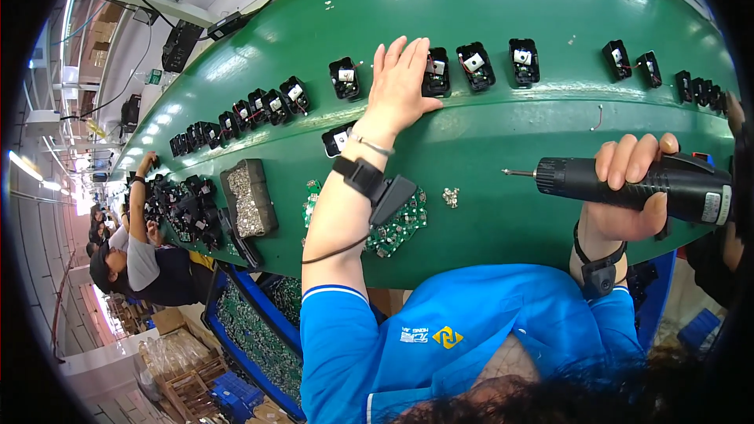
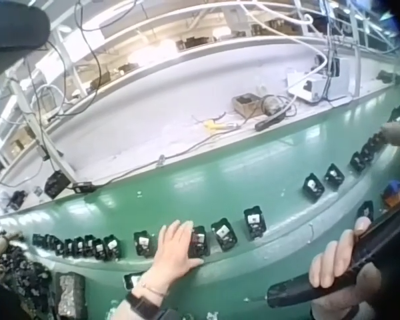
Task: Assembling electronic components into plastic housings using an electric screwdriver on a production line.
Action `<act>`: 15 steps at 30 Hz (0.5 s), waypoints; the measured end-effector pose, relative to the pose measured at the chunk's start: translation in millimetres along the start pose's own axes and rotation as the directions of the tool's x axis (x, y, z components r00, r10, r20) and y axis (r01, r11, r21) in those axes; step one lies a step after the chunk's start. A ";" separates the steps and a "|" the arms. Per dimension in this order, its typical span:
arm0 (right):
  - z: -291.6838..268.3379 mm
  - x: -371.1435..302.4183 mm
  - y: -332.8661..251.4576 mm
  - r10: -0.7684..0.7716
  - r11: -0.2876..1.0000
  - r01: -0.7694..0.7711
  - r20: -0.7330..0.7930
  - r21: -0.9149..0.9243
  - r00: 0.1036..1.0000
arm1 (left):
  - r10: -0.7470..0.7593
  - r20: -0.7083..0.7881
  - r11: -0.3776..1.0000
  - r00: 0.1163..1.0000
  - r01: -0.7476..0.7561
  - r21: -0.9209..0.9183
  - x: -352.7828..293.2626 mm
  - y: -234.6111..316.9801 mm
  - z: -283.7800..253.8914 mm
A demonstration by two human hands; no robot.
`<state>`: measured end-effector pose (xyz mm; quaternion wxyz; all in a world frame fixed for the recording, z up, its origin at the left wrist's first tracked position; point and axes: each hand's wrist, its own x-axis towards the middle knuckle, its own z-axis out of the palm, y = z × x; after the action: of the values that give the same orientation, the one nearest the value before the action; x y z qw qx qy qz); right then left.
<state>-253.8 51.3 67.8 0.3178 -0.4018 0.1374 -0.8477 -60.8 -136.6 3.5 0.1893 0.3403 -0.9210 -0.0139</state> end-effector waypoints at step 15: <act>-18.4 -5.2 -15.1 -0.055 0.998 0.056 0.017 -0.017 0.998 | 0.052 0.018 0.831 0.998 -0.034 -0.555 -53.9 83.6 -7.7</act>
<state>-271.9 65.7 60.4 0.2918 -0.4151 0.1311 -0.8517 -72.4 -37.5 5.3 0.2651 0.2498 -0.8878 -0.2814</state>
